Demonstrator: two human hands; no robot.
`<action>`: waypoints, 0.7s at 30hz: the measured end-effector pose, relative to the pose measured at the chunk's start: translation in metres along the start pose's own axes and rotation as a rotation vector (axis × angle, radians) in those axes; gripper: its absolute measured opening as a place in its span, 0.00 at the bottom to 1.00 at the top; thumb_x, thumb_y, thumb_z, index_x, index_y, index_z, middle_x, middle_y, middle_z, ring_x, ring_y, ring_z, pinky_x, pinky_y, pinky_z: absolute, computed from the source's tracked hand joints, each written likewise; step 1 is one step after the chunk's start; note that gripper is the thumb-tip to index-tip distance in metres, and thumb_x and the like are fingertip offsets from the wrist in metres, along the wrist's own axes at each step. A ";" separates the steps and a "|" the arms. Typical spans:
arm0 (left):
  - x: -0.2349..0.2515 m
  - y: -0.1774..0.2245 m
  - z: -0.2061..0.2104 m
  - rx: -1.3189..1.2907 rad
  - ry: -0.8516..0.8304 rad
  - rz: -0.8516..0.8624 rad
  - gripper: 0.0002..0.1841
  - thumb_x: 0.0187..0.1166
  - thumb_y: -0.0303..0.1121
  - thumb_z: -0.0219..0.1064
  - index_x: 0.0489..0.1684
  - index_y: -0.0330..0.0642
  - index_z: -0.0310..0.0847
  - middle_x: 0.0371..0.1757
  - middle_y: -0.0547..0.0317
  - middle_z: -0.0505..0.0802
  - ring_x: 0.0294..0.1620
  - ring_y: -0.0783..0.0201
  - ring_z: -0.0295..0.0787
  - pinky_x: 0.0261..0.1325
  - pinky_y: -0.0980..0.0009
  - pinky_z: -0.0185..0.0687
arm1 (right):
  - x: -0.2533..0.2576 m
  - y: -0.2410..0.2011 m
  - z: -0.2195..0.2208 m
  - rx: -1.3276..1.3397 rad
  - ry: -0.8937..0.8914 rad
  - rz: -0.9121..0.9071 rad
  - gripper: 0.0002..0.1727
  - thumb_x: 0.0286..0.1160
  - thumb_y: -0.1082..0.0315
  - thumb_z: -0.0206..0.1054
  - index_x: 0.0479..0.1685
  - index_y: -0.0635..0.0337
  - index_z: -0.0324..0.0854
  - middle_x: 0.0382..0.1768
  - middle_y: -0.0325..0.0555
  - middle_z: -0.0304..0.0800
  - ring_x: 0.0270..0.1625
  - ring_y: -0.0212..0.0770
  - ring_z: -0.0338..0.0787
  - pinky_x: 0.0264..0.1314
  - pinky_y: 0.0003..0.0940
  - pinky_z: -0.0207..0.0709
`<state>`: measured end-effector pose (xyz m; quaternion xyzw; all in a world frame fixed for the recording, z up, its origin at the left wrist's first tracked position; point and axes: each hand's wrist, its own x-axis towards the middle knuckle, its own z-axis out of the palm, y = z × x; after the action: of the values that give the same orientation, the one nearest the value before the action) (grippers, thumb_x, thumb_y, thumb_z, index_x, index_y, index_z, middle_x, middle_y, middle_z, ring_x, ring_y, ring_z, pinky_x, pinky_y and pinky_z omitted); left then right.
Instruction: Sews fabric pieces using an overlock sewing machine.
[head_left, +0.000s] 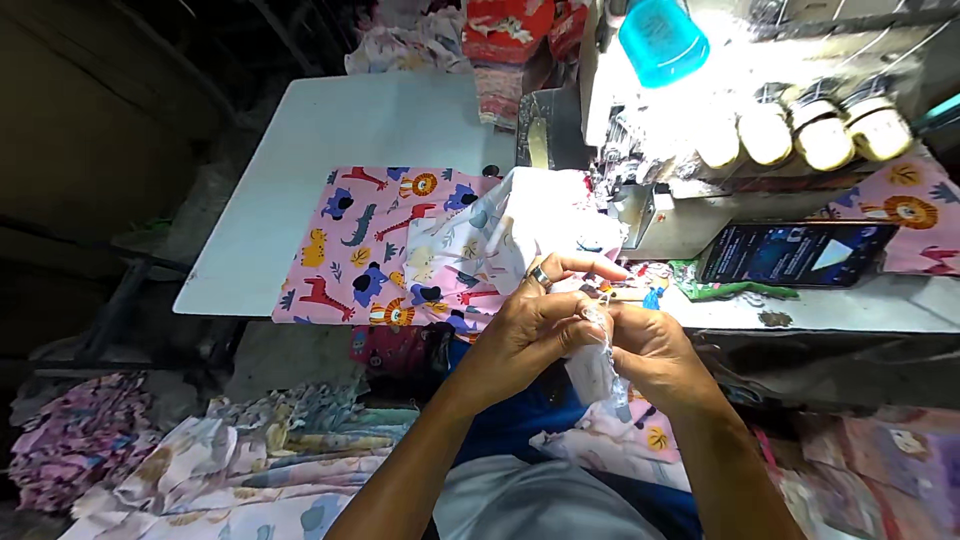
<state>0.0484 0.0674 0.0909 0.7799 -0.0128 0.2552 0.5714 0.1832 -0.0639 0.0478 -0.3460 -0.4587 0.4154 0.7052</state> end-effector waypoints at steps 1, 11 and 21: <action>0.001 0.001 0.000 -0.018 0.002 0.001 0.12 0.86 0.36 0.64 0.33 0.39 0.84 0.66 0.61 0.81 0.67 0.77 0.77 0.67 0.80 0.78 | 0.001 0.000 0.002 0.001 0.045 -0.012 0.11 0.74 0.69 0.74 0.53 0.52 0.90 0.49 0.26 0.95 0.52 0.21 0.92 0.61 0.22 0.86; -0.006 -0.018 0.015 -0.229 0.309 -0.240 0.12 0.85 0.27 0.63 0.59 0.46 0.89 0.49 0.67 0.92 0.44 0.77 0.88 0.48 0.80 0.86 | 0.008 -0.012 0.010 -0.627 0.407 -0.282 0.08 0.72 0.75 0.74 0.47 0.60 0.93 0.45 0.37 0.96 0.50 0.29 0.94 0.57 0.24 0.89; -0.002 -0.015 0.019 -0.313 0.290 -0.290 0.16 0.73 0.18 0.71 0.57 0.38 0.89 0.49 0.65 0.94 0.43 0.76 0.91 0.51 0.77 0.90 | 0.013 -0.016 0.006 -0.895 0.463 -0.308 0.05 0.65 0.70 0.75 0.37 0.55 0.87 0.43 0.34 0.86 0.52 0.21 0.85 0.55 0.14 0.79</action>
<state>0.0583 0.0552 0.0726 0.6308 0.1420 0.2745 0.7117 0.1848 -0.0577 0.0684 -0.6247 -0.4689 -0.0171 0.6242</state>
